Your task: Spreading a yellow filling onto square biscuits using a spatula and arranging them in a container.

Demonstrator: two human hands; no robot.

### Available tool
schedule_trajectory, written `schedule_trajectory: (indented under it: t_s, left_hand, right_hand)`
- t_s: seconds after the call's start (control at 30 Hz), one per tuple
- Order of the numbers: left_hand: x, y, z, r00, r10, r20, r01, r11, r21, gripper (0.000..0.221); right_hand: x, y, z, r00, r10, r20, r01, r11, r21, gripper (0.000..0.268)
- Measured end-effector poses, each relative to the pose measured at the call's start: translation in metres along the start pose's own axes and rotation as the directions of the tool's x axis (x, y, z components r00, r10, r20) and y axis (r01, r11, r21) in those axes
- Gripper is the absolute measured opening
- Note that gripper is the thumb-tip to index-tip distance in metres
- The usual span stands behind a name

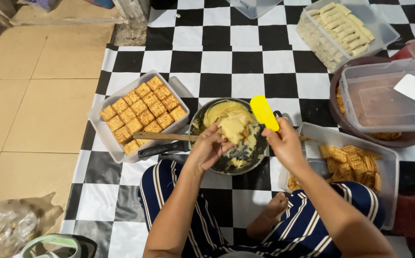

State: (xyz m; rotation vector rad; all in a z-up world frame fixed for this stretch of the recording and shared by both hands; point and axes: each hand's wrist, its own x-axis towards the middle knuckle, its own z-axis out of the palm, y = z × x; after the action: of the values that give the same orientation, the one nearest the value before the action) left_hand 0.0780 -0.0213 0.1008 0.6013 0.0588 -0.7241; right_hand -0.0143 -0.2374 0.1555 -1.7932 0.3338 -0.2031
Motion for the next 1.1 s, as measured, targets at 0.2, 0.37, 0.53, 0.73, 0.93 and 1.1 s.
schedule_trajectory:
  t_s: [0.2, 0.37, 0.53, 0.73, 0.93, 1.1]
  left_hand:
    - [0.008, 0.003, -0.017, 0.986, 0.156, -0.058, -0.158, 0.987, -0.024, 0.074]
    - [0.002, 0.013, -0.006, 0.976, 0.195, -0.094, -0.200, 0.979, -0.038, 0.074]
    - [-0.007, 0.023, -0.024, 0.988, 0.145, -0.052, -0.147, 0.988, -0.054, 0.078]
    - [-0.024, 0.035, -0.025, 0.984, 0.175, -0.036, -0.177, 0.982, -0.061, 0.080]
    - [-0.031, 0.039, -0.016, 0.985, 0.151, -0.085, -0.161, 0.979, -0.122, 0.060]
    - [-0.034, 0.041, -0.016, 0.973, 0.146, -0.179, -0.157, 0.986, -0.050, 0.064]
  right_hand:
    - [-0.001, 0.054, 0.015, 0.558, -0.825, 0.087, 0.699, 0.411, -0.585, 0.035]
    - [0.005, 0.069, 0.029, 0.687, -0.726, -0.004, 0.630, 0.599, -0.493, 0.040]
    - [0.012, 0.170, 0.066, 0.996, -0.091, -0.025, 0.065, 0.859, -0.508, 0.035]
    - [0.039, 0.216, 0.027, 0.981, -0.005, 0.196, 0.155, 0.630, -0.761, 0.043]
    - [0.098, 0.456, -0.230, 0.957, 0.038, -0.289, -0.262, 0.543, -0.798, 0.021]
    - [0.077, 0.532, -0.260, 0.902, 0.424, -0.081, 0.026, -0.239, -0.971, 0.034]
